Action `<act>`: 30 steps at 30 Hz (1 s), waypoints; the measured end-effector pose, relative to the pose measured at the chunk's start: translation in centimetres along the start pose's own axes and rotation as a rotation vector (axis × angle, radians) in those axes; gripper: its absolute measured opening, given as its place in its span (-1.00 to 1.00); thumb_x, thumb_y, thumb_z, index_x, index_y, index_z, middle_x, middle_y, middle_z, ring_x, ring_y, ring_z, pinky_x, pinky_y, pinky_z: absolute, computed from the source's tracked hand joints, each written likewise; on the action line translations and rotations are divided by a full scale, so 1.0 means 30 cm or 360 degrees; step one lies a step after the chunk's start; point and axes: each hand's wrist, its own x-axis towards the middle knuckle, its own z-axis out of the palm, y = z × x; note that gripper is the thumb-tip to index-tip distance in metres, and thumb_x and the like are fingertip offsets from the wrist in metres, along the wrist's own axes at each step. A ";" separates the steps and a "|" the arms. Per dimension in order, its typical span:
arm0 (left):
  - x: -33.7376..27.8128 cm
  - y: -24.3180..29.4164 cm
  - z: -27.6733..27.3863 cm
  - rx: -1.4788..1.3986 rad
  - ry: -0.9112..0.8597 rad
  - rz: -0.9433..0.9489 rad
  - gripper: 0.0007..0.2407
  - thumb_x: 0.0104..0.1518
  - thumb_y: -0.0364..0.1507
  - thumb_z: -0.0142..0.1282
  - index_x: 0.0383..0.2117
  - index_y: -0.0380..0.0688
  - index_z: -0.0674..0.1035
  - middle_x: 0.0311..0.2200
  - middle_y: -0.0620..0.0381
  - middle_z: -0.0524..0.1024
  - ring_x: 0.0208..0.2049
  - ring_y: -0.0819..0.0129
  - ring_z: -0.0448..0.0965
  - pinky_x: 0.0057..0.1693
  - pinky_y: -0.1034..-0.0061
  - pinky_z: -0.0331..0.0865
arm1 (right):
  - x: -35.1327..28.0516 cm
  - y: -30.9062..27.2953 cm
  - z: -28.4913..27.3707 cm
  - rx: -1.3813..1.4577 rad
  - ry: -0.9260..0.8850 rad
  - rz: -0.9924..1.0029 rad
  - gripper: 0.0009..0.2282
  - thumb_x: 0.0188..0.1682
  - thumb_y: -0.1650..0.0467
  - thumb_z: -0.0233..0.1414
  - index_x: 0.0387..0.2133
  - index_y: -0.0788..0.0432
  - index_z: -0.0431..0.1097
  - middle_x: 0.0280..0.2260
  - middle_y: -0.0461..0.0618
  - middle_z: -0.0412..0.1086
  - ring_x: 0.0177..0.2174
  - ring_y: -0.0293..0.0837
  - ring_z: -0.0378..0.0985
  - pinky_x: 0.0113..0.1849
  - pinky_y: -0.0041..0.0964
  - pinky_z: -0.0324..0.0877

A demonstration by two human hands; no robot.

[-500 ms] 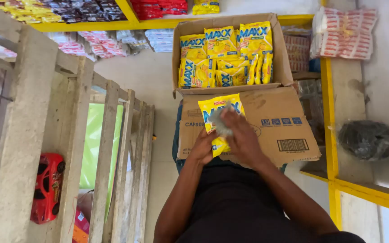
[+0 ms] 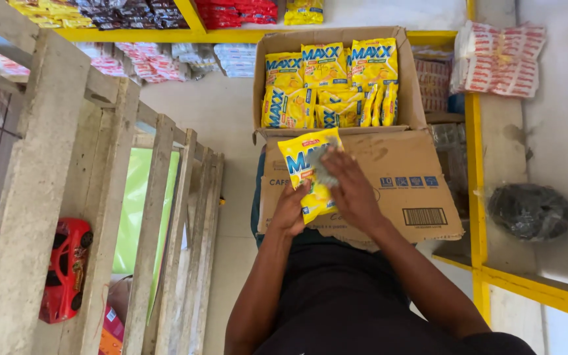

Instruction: The person cleans individual yellow snack packages by hand using a small grey scouring pad, wiping multiple surfaces of each bag before placing them back into a cardboard box.

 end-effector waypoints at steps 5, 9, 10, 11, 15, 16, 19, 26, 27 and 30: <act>-0.023 0.115 0.137 0.0008 -0.0045 -0.0060 -0.64 0.34 -0.44 0.02 0.24 -0.22 0.34 0.15 -0.01 0.48 0.14 0.16 0.53 0.22 0.21 0.46 | 0.041 0.192 0.040 0.0523 0.0257 0.0229 -0.55 0.13 0.49 -0.07 0.33 0.21 0.15 0.38 0.17 0.12 0.39 0.10 0.05 0.32 -0.08 -0.01; 0.002 0.124 0.154 -0.0016 0.0014 0.0039 -0.63 0.32 -0.45 0.02 0.25 -0.18 0.33 0.17 0.05 0.47 0.14 0.21 0.53 0.21 0.24 0.45 | 0.023 0.179 0.074 0.0615 0.0368 0.0355 -0.58 0.15 0.51 -0.09 0.31 0.24 0.15 0.35 0.15 0.18 0.36 0.03 0.15 0.32 -0.15 0.03; 0.007 0.122 0.139 -0.0023 0.0023 0.0044 -0.63 0.32 -0.45 0.02 0.25 -0.18 0.33 0.17 0.05 0.47 0.14 0.21 0.53 0.21 0.24 0.45 | 0.002 0.110 0.065 0.0615 0.0356 0.0355 -0.58 0.15 0.51 -0.09 0.31 0.24 0.15 0.35 0.15 0.18 0.36 0.03 0.15 0.32 -0.15 0.03; 0.014 0.118 0.125 -0.0041 -0.0012 0.0063 -0.65 0.35 -0.44 0.01 0.24 -0.21 0.34 0.15 0.01 0.48 0.12 0.17 0.53 0.18 0.21 0.47 | -0.019 0.042 0.055 0.0451 0.0312 0.0187 -0.56 0.11 0.51 -0.08 0.29 0.24 0.18 0.34 0.19 0.17 0.37 0.06 0.12 0.33 -0.12 0.00; 0.045 0.104 0.066 -0.0008 0.0101 0.0050 -0.65 0.38 -0.44 0.00 0.25 -0.26 0.36 0.11 -0.04 0.50 0.07 0.18 0.56 0.14 0.23 0.49 | -0.038 -0.043 0.033 -0.0006 0.0138 -0.0213 -0.52 -0.01 0.51 -0.01 0.25 0.20 0.23 0.31 0.25 0.19 0.34 0.11 0.10 0.31 -0.03 0.00; 0.046 0.107 0.070 -0.0002 0.0099 0.0047 -0.65 0.38 -0.44 0.00 0.25 -0.26 0.36 0.11 -0.04 0.50 0.07 0.18 0.56 0.14 0.23 0.49 | -0.026 0.020 0.055 -0.0004 0.0145 -0.0212 -0.52 -0.01 0.51 -0.01 0.25 0.20 0.23 0.31 0.25 0.19 0.34 0.11 0.10 0.31 -0.03 0.00; 0.029 0.108 0.065 0.0099 0.0084 -0.0003 -0.66 0.37 -0.45 0.01 0.23 -0.24 0.36 0.10 -0.03 0.49 0.06 0.16 0.57 0.14 0.19 0.50 | -0.014 0.283 0.144 0.0357 0.0237 -0.0040 -0.57 0.09 0.50 -0.07 0.28 0.20 0.22 0.32 0.22 0.22 0.35 0.07 0.16 0.32 0.00 0.03; 0.035 0.165 -0.012 0.0018 0.0239 0.0012 -0.64 0.30 -0.48 0.06 0.20 -0.28 0.37 0.13 -0.09 0.49 0.09 0.08 0.58 0.16 0.14 0.49 | 0.095 0.490 -0.071 0.3213 0.0473 0.0898 -0.45 0.02 0.43 0.06 0.28 0.44 0.13 0.21 0.32 0.32 0.20 0.23 0.34 0.23 0.02 0.25; 0.033 0.173 -0.030 -0.0001 0.0260 0.0035 -0.65 0.32 -0.47 0.06 0.21 -0.33 0.38 0.14 -0.13 0.49 0.09 0.06 0.58 0.16 0.14 0.49 | 0.099 0.486 -0.091 0.3215 0.0447 0.0899 -0.44 -0.06 0.49 0.04 0.26 0.43 0.11 0.20 0.34 0.32 0.20 0.28 0.36 0.24 -0.02 0.27; 0.040 0.184 -0.024 0.0062 0.0312 0.0112 -0.63 0.28 -0.48 0.08 0.21 -0.21 0.37 0.15 -0.03 0.46 0.12 0.14 0.56 0.19 0.19 0.49 | 0.023 0.709 0.035 0.3319 0.0272 0.1142 -0.38 -0.14 0.61 0.01 0.29 0.49 0.10 0.23 0.41 0.31 0.24 0.22 0.35 0.26 -0.06 0.26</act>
